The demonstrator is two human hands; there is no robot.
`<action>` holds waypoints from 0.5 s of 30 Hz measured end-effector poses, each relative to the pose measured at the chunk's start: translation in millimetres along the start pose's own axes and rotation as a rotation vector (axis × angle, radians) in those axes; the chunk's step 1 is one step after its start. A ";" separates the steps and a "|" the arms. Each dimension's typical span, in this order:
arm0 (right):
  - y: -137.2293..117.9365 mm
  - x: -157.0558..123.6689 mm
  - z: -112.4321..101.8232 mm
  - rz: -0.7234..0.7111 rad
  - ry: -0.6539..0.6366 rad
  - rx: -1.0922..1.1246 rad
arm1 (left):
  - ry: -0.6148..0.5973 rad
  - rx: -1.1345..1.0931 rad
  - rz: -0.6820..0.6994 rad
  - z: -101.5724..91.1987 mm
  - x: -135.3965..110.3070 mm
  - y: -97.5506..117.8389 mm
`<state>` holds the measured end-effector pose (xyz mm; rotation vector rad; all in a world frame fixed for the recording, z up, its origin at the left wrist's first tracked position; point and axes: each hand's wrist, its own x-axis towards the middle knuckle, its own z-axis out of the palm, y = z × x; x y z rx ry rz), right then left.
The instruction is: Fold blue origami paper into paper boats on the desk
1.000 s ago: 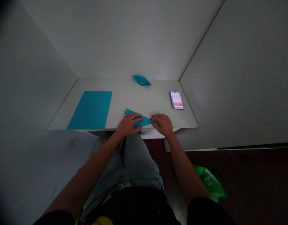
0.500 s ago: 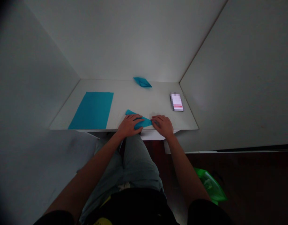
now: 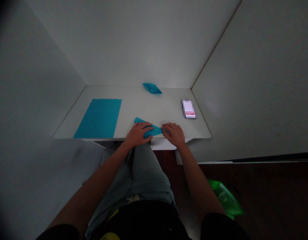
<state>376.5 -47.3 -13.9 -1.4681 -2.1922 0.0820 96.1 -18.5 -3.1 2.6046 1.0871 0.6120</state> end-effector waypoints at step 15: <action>-1.5 1.0 -1.5 0.002 0.004 0.004 | -0.019 0.021 -0.014 -0.1 0.3 0.1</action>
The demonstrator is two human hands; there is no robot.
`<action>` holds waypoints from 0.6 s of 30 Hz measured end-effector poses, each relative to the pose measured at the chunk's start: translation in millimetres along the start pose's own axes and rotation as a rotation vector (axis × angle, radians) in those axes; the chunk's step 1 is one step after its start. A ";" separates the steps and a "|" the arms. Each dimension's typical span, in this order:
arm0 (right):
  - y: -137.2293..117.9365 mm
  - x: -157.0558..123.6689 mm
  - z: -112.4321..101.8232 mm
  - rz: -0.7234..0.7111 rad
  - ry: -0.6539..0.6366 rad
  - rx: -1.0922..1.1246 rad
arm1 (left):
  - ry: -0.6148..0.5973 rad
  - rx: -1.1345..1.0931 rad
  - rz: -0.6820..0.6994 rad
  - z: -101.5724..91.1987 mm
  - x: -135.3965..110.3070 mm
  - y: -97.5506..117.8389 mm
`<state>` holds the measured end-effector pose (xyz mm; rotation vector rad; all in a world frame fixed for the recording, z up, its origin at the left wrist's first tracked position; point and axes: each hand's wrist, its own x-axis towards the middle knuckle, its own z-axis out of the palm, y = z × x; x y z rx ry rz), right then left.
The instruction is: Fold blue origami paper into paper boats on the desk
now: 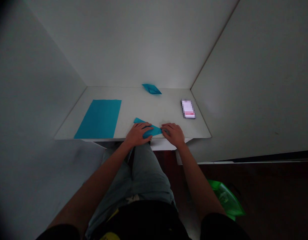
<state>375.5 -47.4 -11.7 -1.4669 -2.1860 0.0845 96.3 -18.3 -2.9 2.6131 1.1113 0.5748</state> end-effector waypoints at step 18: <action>0.6 -0.2 0.2 0.005 -0.005 0.018 | -0.004 -0.013 -0.001 -1.7 0.0 1.1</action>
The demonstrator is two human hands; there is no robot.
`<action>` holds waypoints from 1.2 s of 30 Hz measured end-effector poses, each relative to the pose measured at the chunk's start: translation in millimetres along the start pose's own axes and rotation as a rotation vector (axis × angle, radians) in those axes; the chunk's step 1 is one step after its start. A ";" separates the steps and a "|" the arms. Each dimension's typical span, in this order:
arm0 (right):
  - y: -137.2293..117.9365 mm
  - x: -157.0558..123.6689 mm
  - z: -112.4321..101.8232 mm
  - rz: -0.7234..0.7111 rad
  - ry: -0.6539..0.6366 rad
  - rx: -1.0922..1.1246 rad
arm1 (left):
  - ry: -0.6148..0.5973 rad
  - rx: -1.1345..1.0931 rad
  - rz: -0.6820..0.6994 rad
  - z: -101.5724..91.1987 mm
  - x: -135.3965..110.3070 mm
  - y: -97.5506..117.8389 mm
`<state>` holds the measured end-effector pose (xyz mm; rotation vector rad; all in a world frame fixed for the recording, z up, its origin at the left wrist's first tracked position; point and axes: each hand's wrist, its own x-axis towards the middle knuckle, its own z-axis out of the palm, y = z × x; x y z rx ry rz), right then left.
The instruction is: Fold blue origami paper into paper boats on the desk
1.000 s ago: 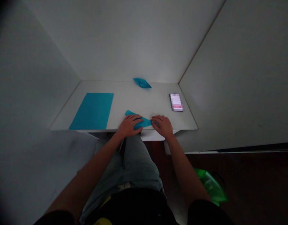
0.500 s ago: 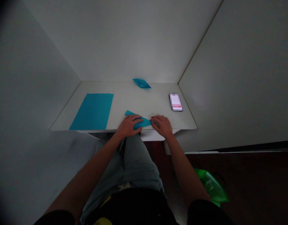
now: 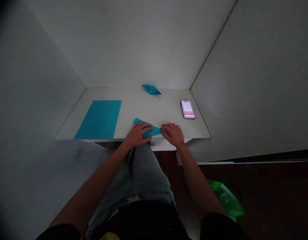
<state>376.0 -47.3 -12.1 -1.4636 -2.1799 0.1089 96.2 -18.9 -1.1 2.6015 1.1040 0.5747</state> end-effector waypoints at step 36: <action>0.9 1.4 -0.8 0.002 -0.002 0.017 | -0.006 0.025 0.024 2.5 -1.8 -1.8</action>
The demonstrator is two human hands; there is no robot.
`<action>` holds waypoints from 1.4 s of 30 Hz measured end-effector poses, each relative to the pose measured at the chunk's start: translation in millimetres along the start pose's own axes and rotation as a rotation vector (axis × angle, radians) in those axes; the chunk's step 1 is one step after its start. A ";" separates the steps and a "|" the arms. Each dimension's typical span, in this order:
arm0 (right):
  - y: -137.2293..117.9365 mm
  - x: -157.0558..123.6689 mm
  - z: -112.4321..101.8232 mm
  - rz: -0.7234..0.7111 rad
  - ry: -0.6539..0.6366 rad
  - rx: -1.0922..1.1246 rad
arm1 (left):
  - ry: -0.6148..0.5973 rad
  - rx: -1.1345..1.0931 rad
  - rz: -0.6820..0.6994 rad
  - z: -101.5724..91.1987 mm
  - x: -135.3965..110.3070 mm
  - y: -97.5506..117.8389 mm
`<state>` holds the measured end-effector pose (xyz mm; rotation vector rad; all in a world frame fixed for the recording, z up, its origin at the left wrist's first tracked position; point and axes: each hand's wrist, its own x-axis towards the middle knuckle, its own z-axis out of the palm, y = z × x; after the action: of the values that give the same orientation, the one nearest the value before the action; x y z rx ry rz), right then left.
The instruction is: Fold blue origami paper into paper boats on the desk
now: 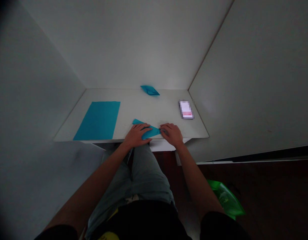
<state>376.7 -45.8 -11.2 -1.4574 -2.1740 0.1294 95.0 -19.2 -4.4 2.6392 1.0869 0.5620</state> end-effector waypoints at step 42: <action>0.2 -0.8 1.8 -0.001 0.013 -0.026 | 0.022 0.008 0.009 -0.4 0.4 1.3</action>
<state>376.3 -46.1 -13.2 -1.4677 -2.1731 0.0915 95.9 -19.8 -3.5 2.6520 1.0870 0.5914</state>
